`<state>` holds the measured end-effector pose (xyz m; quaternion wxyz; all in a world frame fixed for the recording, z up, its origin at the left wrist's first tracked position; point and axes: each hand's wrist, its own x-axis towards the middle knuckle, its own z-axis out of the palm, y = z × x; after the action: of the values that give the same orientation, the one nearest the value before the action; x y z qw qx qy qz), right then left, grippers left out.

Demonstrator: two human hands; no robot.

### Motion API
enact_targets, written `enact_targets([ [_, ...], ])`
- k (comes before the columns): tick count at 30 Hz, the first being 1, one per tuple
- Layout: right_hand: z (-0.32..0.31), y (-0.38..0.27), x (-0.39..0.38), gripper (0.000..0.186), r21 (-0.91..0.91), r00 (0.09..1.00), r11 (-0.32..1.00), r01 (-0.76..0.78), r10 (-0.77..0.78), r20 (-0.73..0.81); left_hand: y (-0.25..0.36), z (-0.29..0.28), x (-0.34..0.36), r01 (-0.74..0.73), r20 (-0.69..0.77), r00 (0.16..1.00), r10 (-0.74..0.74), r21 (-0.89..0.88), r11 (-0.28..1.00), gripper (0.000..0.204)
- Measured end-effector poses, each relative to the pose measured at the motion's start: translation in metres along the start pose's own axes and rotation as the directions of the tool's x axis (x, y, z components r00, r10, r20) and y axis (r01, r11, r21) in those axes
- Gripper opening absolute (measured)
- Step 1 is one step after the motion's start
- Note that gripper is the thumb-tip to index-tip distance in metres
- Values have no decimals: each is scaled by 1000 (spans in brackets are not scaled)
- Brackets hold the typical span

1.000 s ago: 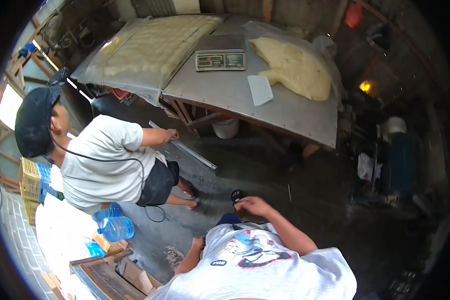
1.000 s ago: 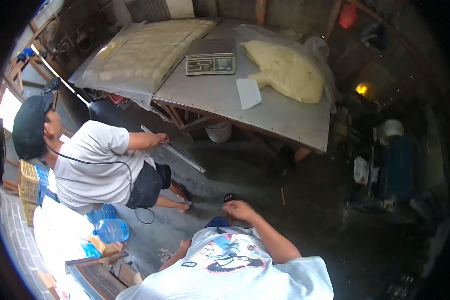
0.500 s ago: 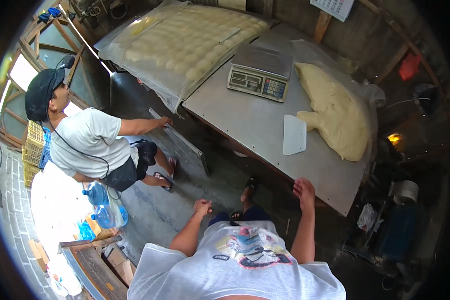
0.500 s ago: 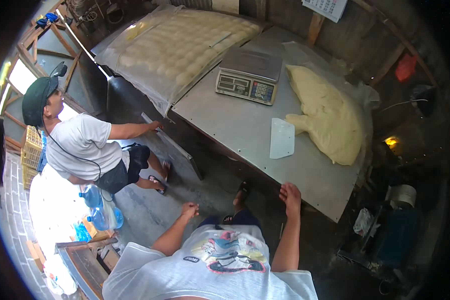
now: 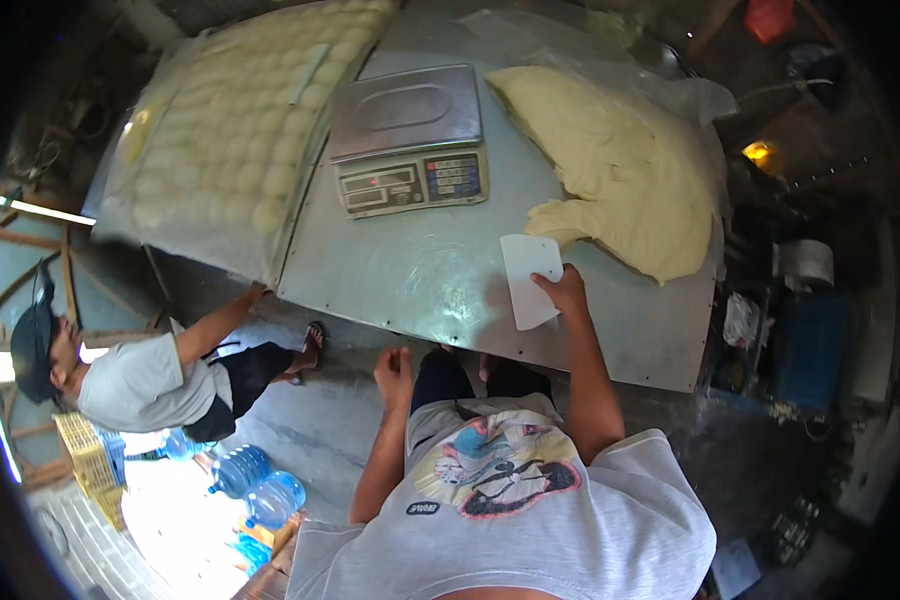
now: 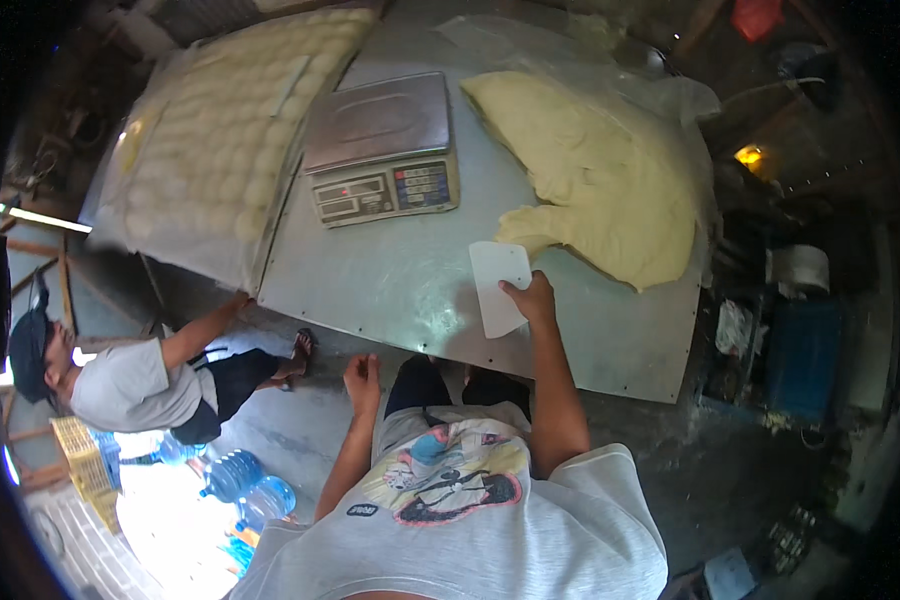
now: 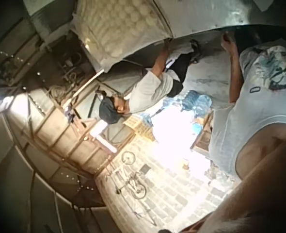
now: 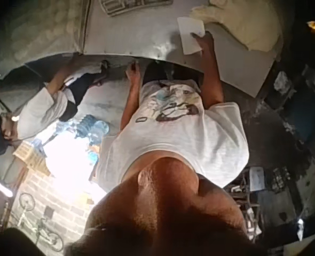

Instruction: The person portions large pieces of dough using a scraper, weighs individual portions on a digital scale, and places them onto a large tray covered in plastic wrap.

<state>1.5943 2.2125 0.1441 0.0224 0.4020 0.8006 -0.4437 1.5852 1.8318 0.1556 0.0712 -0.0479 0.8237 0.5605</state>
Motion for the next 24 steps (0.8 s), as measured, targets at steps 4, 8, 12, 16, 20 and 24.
enact_targets([
  [4, -73, -26, -33, 45, 374, 958, 911, -170, 65, 278, 63, 58, 60, -161, 196, 962, 189, -152, 975, 14],
  [8, -152, -39, -75, 44, 774, 984, 612, -162, 161, 78, 120, 124, 108, -281, 525, 807, 268, -57, 958, 33],
  [12, -185, -32, -53, 40, 780, 998, 624, -49, 68, 8, 146, 209, 118, -630, 551, 690, 469, 137, 764, 99],
  [16, -221, -60, -4, 37, 660, 998, 751, 24, -51, 21, 176, 279, 107, -544, 532, 784, 320, 342, 766, 129],
  [20, -244, -95, 53, 33, 271, 960, 940, 209, -250, 124, 167, 321, 123, -419, 413, 875, 253, 384, 823, 115],
  [24, -246, -144, 75, 28, -392, 859, 764, 512, -461, 224, 167, 284, 166, -467, 747, 664, 23, 391, 793, 71],
])
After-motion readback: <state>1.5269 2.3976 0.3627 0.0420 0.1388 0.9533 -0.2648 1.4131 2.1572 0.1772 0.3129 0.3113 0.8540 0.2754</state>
